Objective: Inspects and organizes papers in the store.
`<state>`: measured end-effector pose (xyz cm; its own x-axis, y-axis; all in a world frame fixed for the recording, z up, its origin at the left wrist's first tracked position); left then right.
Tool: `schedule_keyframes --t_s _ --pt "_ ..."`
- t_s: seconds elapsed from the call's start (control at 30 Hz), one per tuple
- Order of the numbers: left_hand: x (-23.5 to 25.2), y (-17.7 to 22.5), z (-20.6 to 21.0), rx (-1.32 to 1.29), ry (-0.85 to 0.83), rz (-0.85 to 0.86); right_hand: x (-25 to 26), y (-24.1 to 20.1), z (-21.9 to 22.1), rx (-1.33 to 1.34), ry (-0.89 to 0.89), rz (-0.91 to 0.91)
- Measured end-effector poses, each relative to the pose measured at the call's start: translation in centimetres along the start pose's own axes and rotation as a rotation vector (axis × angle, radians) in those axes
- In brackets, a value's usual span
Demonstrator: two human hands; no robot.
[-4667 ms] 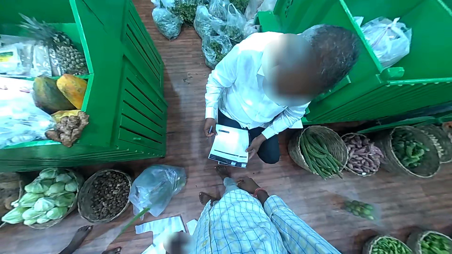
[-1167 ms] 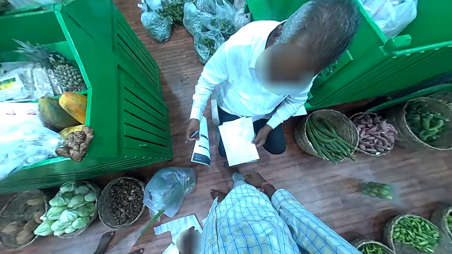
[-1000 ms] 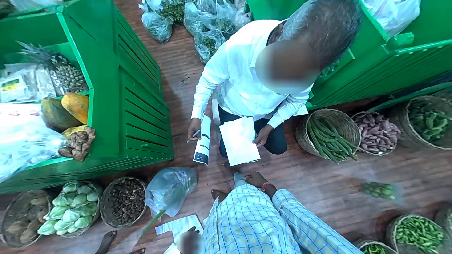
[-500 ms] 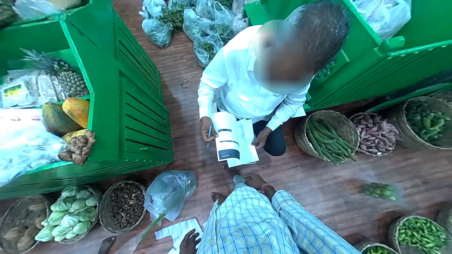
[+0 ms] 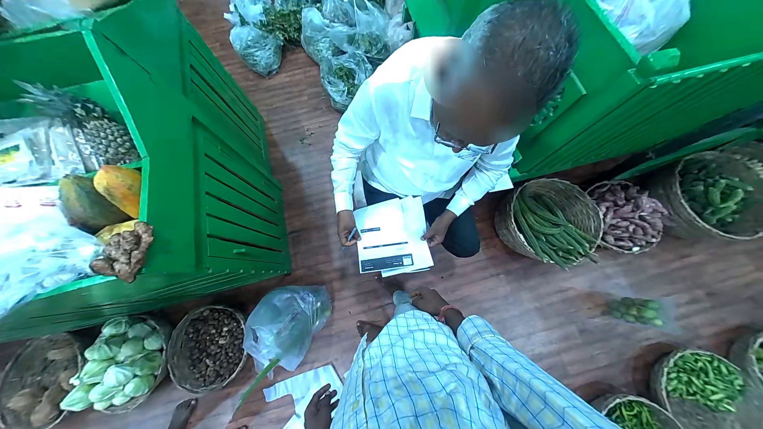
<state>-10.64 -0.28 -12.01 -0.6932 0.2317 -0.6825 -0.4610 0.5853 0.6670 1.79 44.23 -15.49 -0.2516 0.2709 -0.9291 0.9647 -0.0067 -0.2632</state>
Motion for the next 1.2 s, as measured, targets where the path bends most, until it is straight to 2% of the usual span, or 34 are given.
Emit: schedule_keyframes --t_s 0.5,1.2 --pt "0.0 1.2 0.1 -0.015 0.013 0.033 0.2 0.1 0.1 0.016 0.006 -0.021" --pt "-1.1 2.7 0.5 -0.019 0.023 -0.004 0.2 0.3 0.0 0.026 0.004 0.003"
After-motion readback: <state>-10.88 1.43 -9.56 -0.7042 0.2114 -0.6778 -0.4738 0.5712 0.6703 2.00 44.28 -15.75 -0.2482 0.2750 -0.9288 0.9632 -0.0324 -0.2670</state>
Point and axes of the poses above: each hand's wrist, its own x-axis towards the middle knuckle, its own z-axis out of the palm, y = z × x, the point moved 10 cm from there along x, towards the middle knuckle, and after that the axes turned 14 degrees about z, right-handed, at the moved point
